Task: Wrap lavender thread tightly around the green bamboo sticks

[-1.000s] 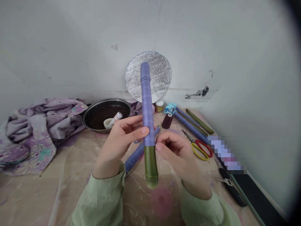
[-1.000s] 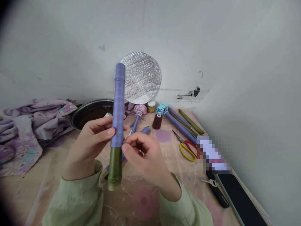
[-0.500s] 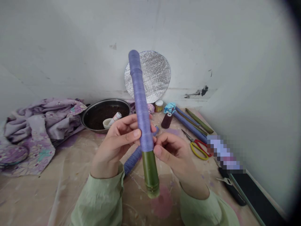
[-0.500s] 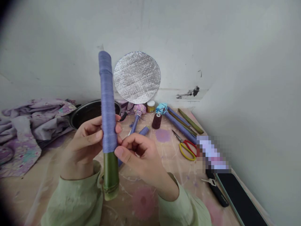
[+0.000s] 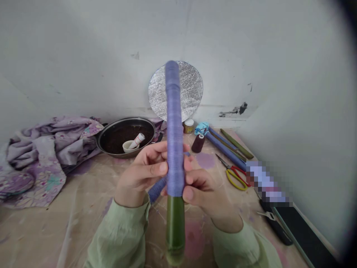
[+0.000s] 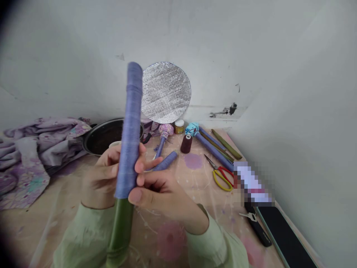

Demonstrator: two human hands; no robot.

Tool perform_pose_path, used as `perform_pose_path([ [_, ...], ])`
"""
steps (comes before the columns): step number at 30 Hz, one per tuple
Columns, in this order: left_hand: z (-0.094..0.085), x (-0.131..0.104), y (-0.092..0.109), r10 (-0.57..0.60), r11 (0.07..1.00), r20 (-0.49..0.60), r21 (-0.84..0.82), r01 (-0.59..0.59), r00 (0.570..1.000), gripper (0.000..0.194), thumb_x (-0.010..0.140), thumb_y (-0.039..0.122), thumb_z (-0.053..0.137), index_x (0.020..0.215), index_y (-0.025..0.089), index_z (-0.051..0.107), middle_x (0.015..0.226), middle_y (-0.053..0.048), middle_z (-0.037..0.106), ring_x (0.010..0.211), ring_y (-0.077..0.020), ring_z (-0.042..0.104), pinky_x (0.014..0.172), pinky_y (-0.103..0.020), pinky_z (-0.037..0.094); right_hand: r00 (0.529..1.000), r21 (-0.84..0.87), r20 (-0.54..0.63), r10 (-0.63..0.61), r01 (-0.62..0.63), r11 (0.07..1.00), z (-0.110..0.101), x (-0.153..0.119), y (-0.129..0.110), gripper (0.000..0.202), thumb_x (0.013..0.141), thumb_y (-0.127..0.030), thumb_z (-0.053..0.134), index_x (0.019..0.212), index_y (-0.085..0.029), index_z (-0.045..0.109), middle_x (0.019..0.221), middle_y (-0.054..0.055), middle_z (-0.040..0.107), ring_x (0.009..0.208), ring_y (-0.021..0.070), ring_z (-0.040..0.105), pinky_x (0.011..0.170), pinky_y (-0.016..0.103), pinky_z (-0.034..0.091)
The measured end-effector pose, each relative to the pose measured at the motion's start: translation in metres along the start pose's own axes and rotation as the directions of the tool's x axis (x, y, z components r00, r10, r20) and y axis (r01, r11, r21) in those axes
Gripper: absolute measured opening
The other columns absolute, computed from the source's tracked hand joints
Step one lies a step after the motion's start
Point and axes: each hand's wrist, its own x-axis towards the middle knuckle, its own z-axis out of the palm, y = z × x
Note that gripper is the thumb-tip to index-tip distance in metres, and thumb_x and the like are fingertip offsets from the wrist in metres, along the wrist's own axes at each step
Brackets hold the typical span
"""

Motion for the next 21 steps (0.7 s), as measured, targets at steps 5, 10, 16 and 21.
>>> perform_pose_path([
  [5, -0.006, 0.005, 0.000, 0.018, 1.000, 0.121, -0.008, -0.017, 0.992, 0.039, 0.084, 0.035, 0.078, 0.119, 0.020, 0.075, 0.096, -0.007, 0.077, 0.082, -0.0182, 0.074, 0.076, -0.028, 0.062, 0.977, -0.183, -0.205, -0.061, 0.023, 0.983, 0.005, 0.005, -0.003, 0.042, 0.072, -0.053, 0.077, 0.060, -0.021, 0.053, 0.052, -0.007, 0.040, 0.045, 0.0075, 0.030, 0.039, 0.022, 0.026],
  [10, 0.008, 0.005, 0.005, 0.238, 0.902, -0.288, 0.420, -0.101, 0.928, 0.031, 0.077, 0.024, 0.085, 0.107, 0.022, 0.077, 0.105, -0.005, 0.079, 0.095, -0.0209, 0.073, 0.082, -0.029, 0.062, 0.896, -0.411, -0.395, -0.203, 0.026, 0.911, 0.003, 0.006, -0.003, 0.020, 0.070, -0.028, 0.070, 0.060, -0.021, 0.054, 0.049, -0.009, 0.032, 0.045, 0.0072, 0.026, 0.041, 0.022, 0.024],
  [16, 0.019, 0.001, 0.007, 0.281, 0.854, -0.345, 0.515, -0.070, 0.896, 0.037, 0.070, 0.022, 0.088, 0.106, 0.021, 0.078, 0.094, -0.003, 0.079, 0.081, -0.0188, 0.072, 0.066, -0.027, 0.062, 0.894, -0.515, -0.378, -0.240, 0.012, 0.857, 0.003, 0.004, -0.002, 0.025, 0.071, -0.026, 0.070, 0.057, -0.022, 0.050, 0.048, -0.009, 0.033, 0.045, 0.0077, 0.029, 0.042, 0.022, 0.026],
  [21, 0.015, 0.002, 0.006, 0.323, 0.891, -0.313, 0.417, -0.176, 0.893, 0.033, 0.078, 0.018, 0.084, 0.109, 0.025, 0.078, 0.091, 0.000, 0.079, 0.085, -0.0142, 0.072, 0.070, -0.019, 0.060, 0.943, -0.403, -0.297, -0.148, 0.016, 0.915, -0.004, 0.000, -0.002, 0.019, 0.077, -0.035, 0.076, 0.075, -0.020, 0.064, 0.057, -0.006, 0.044, 0.052, 0.0104, 0.041, 0.048, 0.024, 0.035],
])
